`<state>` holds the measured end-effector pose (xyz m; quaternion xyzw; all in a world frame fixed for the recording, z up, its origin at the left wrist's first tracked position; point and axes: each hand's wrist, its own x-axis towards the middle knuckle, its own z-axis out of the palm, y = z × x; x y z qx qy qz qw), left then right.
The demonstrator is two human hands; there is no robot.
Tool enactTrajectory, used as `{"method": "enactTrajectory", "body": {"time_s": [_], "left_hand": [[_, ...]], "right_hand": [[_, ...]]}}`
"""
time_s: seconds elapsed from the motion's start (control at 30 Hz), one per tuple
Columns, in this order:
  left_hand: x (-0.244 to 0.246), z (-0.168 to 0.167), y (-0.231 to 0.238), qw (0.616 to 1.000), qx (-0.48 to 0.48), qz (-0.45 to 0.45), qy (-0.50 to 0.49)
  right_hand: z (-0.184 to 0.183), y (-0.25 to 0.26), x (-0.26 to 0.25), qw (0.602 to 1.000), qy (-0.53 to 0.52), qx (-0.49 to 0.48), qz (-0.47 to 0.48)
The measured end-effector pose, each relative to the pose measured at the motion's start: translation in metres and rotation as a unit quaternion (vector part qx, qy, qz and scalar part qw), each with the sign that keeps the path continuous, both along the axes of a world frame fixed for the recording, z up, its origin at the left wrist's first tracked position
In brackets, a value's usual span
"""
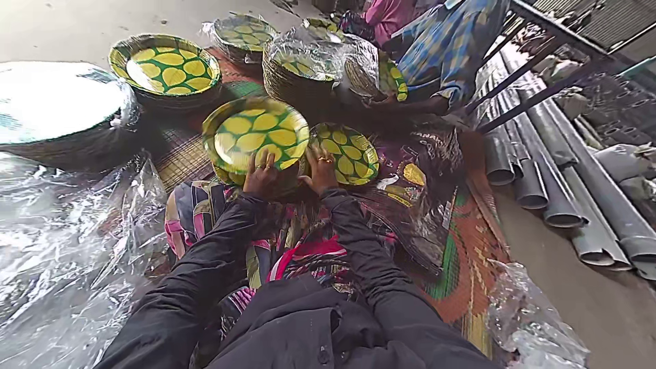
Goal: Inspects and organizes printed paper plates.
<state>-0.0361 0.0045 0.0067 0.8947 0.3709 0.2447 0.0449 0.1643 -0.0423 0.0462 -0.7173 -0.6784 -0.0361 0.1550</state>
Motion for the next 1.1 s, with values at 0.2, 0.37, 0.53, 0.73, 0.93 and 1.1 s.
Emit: {"method": "enactTrajectory", "body": {"time_s": [0.2,0.37,0.53,0.73,0.93,1.1], "left_hand": [[-0.004,0.004,0.02,0.933,-0.295,0.009,0.207],[-0.003,-0.015,0.027,0.923,-0.322,-0.094,0.188],[-0.006,-0.025,0.023,0.985,-0.162,-0.057,-0.032],[0.0,-0.016,0.01,0.957,0.262,-0.002,-0.126],[-0.003,-0.005,0.018,0.969,-0.191,0.054,0.147],[-0.008,-0.023,0.026,0.951,-0.26,-0.096,0.139]], "right_hand": [[-0.059,-0.015,0.057,0.954,0.009,-0.204,-0.219],[-0.037,-0.026,0.079,0.955,0.03,-0.213,-0.202],[0.009,-0.028,0.075,0.978,0.018,0.039,-0.204],[-0.008,-0.015,0.01,0.984,0.015,0.171,0.051],[-0.037,0.003,0.039,0.984,0.089,-0.056,-0.146],[-0.068,-0.025,0.073,0.964,0.014,-0.181,-0.193]]}}
